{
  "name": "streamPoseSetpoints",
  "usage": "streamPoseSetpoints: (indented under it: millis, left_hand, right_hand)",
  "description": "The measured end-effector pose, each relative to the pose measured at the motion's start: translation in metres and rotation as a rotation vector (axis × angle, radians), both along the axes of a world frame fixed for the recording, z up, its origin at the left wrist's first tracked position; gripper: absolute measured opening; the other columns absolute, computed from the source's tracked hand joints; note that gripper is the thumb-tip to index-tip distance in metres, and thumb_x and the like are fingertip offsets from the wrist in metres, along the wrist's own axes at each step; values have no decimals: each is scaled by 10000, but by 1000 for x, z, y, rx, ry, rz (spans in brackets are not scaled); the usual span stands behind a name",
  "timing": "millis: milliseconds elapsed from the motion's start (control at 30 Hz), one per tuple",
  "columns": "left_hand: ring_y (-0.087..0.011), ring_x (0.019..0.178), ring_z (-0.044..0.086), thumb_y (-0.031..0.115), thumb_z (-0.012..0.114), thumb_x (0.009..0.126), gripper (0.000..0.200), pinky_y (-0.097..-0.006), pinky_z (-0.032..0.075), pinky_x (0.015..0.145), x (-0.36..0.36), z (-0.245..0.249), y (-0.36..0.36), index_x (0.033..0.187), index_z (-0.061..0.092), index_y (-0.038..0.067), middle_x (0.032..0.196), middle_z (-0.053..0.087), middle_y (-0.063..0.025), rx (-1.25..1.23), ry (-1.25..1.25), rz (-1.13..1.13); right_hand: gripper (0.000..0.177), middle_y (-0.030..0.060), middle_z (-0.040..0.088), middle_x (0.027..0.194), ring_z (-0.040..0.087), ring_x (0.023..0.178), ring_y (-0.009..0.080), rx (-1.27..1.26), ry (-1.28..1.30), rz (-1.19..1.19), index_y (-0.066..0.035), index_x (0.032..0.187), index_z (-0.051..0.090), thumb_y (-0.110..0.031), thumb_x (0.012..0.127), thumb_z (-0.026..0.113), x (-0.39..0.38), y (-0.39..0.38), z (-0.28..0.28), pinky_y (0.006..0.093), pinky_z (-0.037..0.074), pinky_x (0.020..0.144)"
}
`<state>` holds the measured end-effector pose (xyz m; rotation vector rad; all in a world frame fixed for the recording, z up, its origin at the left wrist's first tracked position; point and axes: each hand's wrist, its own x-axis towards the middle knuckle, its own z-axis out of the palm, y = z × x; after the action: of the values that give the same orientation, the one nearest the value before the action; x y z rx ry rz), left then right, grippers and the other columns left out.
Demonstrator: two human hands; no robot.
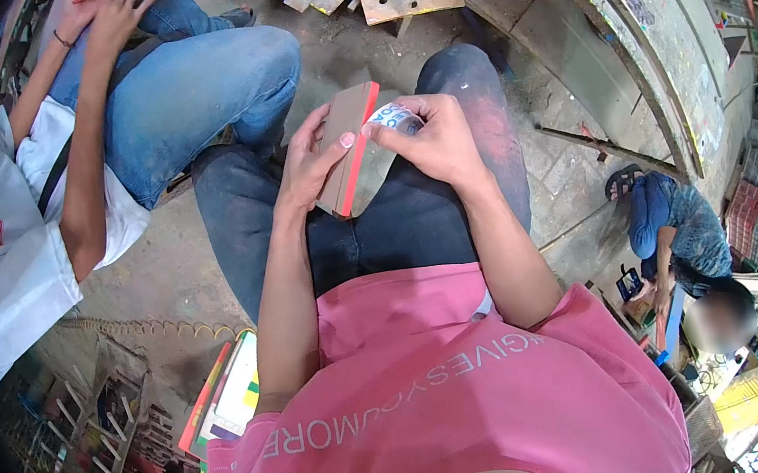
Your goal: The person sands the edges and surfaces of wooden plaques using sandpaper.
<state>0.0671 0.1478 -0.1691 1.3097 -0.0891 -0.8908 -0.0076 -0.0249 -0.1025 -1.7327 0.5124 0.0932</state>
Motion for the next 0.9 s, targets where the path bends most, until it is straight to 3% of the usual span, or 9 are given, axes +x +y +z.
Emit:
streamPoseSetpoints:
  millis: [200, 267, 400, 600, 733, 833, 900]
  left_hand:
    - [-214, 1064, 575, 343, 812, 716, 816, -316, 439, 930, 0, -6, 1, 1316, 449, -74, 1174, 583, -170, -4, -38, -60]
    - [-215, 1067, 574, 344, 811, 718, 809, -316, 437, 932, -1, -5, 1, 1310, 455, -76, 1175, 584, -171, -5, -34, -48]
    - [-217, 1083, 566, 339, 809, 725, 784, -316, 430, 940, 0, -5, -2, 1295, 468, -79, 1178, 582, -175, -4, -24, 35]
    - [-218, 1098, 561, 322, 809, 730, 766, -324, 432, 946, 1, -2, 0, 1289, 471, -78, 1181, 581, -174, -10, -23, 59]
    - [-217, 1083, 570, 319, 809, 729, 772, -324, 442, 937, 0, -2, 0, 1295, 467, -79, 1174, 587, -171, -13, -34, 46]
    - [-221, 1068, 578, 315, 807, 731, 783, -320, 446, 930, 1, -1, 2, 1309, 456, -80, 1171, 590, -171, -20, -32, 5]
    - [-192, 1133, 528, 271, 765, 772, 779, -300, 411, 965, 2, 1, 2, 1348, 396, -101, 1225, 551, -165, -15, -4, -76]
  right_hand:
    - [176, -46, 615, 660, 478, 599, 8, -63, -32, -152, -1, 800, 699, -170, 809, 746, 3, -4, 1, 210, 372, 536]
    - [227, 0, 656, 674, 524, 614, 22, -109, 28, -222, 27, 835, 707, -193, 795, 744, 4, -4, 5, 224, 430, 550]
    - [222, -7, 645, 661, 508, 606, 18, -56, -48, -159, 29, 835, 704, -186, 797, 743, 2, -2, 5, 223, 419, 541]
    - [193, -36, 586, 627, 460, 583, 14, 3, 50, 134, 20, 809, 696, -166, 786, 744, -2, 2, -2, 230, 390, 514]
    - [201, -28, 604, 639, 478, 589, 16, 15, 49, 119, 21, 811, 699, -171, 777, 750, -1, 1, -1, 226, 397, 520]
    - [220, -12, 628, 656, 501, 601, 16, 29, 2, -25, 20, 824, 704, -188, 774, 754, 0, -1, 1, 221, 411, 534]
    - [226, -1, 647, 675, 520, 612, 22, 1, 11, -41, 21, 833, 708, -191, 772, 756, 0, -4, 2, 219, 425, 549]
